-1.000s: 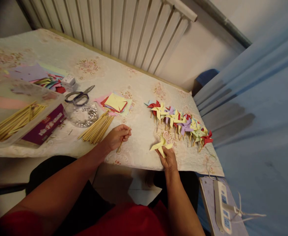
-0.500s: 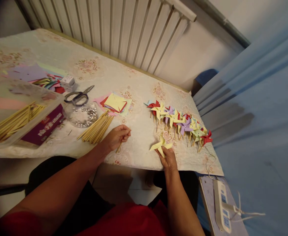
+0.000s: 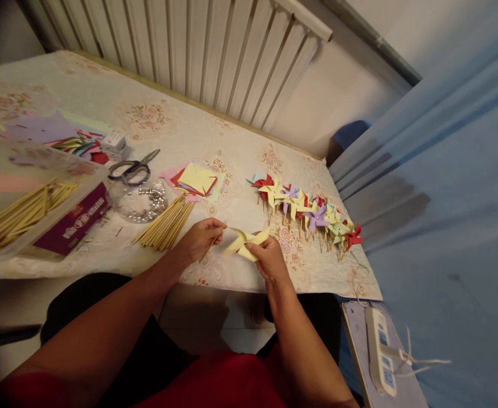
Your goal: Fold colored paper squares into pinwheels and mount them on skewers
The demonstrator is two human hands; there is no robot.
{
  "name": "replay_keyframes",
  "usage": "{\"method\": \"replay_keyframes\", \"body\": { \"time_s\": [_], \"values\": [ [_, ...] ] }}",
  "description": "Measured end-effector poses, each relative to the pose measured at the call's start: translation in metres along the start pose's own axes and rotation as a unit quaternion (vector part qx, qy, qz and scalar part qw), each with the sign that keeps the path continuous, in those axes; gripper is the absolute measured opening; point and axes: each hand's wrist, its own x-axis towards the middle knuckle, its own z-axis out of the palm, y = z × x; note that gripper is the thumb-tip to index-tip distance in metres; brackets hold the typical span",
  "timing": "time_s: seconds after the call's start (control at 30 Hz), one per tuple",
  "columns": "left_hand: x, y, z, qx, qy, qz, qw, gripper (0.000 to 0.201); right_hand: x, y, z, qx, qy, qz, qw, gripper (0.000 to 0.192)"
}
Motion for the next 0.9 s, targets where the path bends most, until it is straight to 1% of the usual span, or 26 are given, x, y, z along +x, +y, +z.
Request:
{"method": "replay_keyframes", "body": {
  "time_s": [0.07, 0.1, 0.2, 0.27, 0.33, 0.43, 0.5, 0.6, 0.77, 0.9],
  "values": [
    [-0.002, 0.002, 0.001, -0.005, 0.0, -0.001, 1.0, 0.022, -0.003, -0.003, 0.017, -0.085, -0.018, -0.047, 0.995, 0.025],
    [-0.003, 0.003, 0.002, -0.01, -0.005, -0.001, 1.0, 0.023, -0.004, -0.004, 0.023, -0.136, -0.03, -0.077, 0.987, 0.022],
    [-0.007, 0.006, 0.002, -0.034, -0.034, 0.011, 0.999, 0.028, -0.007, -0.009, 0.036, -0.268, -0.061, -0.188, 0.943, 0.011],
    [-0.008, 0.006, 0.002, -0.048, -0.05, 0.021, 0.997, 0.029, -0.007, -0.011, 0.041, -0.316, -0.067, -0.255, 0.911, 0.009],
    [-0.008, 0.005, 0.001, -0.053, -0.054, 0.022, 0.997, 0.03, -0.006, -0.012, 0.044, -0.343, -0.065, -0.298, 0.888, 0.008],
    [-0.007, 0.005, 0.002, -0.056, -0.058, 0.015, 0.997, 0.028, -0.004, -0.011, 0.046, -0.371, -0.056, -0.342, 0.862, 0.007],
    [-0.008, 0.007, 0.005, -0.055, -0.059, 0.009, 0.997, 0.025, -0.004, -0.008, 0.047, -0.382, -0.038, -0.37, 0.846, 0.007],
    [-0.011, 0.01, 0.008, -0.049, -0.061, 0.009, 0.997, 0.021, -0.004, -0.005, 0.048, -0.379, -0.006, -0.41, 0.83, 0.01],
    [-0.014, 0.013, 0.008, -0.041, -0.078, 0.018, 0.996, 0.021, -0.004, -0.003, 0.049, -0.385, 0.011, -0.437, 0.813, 0.011],
    [-0.016, 0.015, 0.007, -0.029, -0.087, 0.015, 0.996, 0.02, -0.004, -0.001, 0.049, -0.388, 0.026, -0.434, 0.813, 0.009]
  ]
}}
